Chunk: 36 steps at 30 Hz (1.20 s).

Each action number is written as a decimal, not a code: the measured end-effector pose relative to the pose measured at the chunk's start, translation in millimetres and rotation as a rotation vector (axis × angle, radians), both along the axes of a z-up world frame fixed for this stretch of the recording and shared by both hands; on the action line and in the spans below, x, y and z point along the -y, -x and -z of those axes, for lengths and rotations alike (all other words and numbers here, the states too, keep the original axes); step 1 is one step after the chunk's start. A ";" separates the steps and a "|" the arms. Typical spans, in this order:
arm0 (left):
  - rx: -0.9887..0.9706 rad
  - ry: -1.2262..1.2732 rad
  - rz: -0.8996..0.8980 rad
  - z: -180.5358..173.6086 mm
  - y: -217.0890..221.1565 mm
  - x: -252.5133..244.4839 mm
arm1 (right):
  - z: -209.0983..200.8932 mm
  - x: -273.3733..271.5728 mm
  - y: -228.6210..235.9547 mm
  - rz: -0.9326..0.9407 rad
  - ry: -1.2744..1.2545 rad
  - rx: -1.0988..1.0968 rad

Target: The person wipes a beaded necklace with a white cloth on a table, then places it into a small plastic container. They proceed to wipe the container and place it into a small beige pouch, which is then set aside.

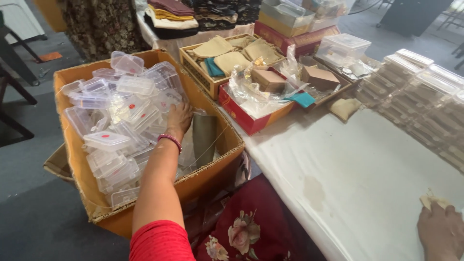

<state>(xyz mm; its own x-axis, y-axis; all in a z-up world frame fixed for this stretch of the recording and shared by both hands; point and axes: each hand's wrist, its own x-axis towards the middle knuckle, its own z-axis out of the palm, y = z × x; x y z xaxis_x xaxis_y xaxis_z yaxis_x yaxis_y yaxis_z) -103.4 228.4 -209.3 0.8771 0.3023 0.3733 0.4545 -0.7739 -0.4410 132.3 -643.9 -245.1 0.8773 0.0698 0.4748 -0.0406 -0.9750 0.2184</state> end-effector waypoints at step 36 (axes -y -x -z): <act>-0.256 0.943 1.006 -110.0 -176.0 519.6 | -39.2 27.2 28.0 0.284 -1.105 0.573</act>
<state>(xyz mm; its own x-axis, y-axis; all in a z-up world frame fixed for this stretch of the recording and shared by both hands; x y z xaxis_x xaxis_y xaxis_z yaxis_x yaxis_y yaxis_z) 72.5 -291.2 -99.3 0.8771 -0.4440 0.1830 -0.4773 -0.7635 0.4351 104.3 -671.1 -205.9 0.4478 -0.7584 0.4736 -0.0959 -0.5674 -0.8179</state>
